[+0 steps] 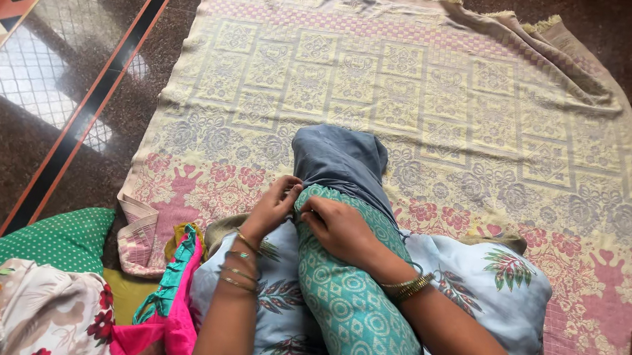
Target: The person inserts a patterned pillow into a gray pillow cover while seated on the floor. They pull the cover over the pillow, adjust the edges, and smooth the surface to complete the task.
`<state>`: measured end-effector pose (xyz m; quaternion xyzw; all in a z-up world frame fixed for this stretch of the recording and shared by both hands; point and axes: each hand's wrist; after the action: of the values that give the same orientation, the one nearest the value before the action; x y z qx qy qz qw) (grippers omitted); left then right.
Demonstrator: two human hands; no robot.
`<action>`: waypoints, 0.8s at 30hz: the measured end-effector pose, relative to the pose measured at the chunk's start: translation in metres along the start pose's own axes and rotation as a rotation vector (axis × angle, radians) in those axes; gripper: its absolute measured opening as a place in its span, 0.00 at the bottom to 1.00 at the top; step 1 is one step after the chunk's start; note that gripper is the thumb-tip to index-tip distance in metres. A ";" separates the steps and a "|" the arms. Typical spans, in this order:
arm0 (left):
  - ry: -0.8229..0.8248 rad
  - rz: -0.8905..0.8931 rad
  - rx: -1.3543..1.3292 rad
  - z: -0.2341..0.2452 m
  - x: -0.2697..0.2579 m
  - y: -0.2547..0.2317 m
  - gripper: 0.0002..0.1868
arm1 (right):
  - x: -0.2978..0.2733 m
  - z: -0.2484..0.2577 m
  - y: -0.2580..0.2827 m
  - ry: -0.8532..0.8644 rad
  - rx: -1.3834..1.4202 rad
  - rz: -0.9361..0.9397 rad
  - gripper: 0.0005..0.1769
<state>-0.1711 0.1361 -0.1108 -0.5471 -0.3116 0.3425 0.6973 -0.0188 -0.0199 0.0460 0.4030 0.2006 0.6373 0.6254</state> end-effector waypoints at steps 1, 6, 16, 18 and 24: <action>-0.013 0.017 -0.017 -0.008 0.001 0.003 0.23 | -0.005 0.001 0.000 -0.010 0.024 0.031 0.09; -0.488 -0.025 0.103 -0.060 -0.015 0.001 0.26 | -0.023 0.010 -0.014 -0.124 0.160 0.003 0.08; -0.841 -0.307 0.425 -0.099 -0.079 -0.107 0.31 | 0.017 0.052 -0.074 -0.056 -0.202 -0.175 0.11; -0.680 -0.275 0.296 -0.094 -0.080 -0.113 0.28 | 0.030 0.052 -0.081 0.031 -0.265 -0.160 0.12; -0.421 -0.321 0.192 -0.090 -0.087 -0.119 0.22 | 0.044 0.038 -0.105 0.069 -0.364 -0.113 0.08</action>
<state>-0.1319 -0.0047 -0.0188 -0.3391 -0.4984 0.3620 0.7110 0.0823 0.0271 0.0004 0.2494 0.1256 0.6403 0.7156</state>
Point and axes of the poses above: each hand's wrist, its own x-axis towards the middle knuckle, its own z-axis out of the back of the hand, y = z × x, and after that the axes turned 7 degrees about -y, right-handed
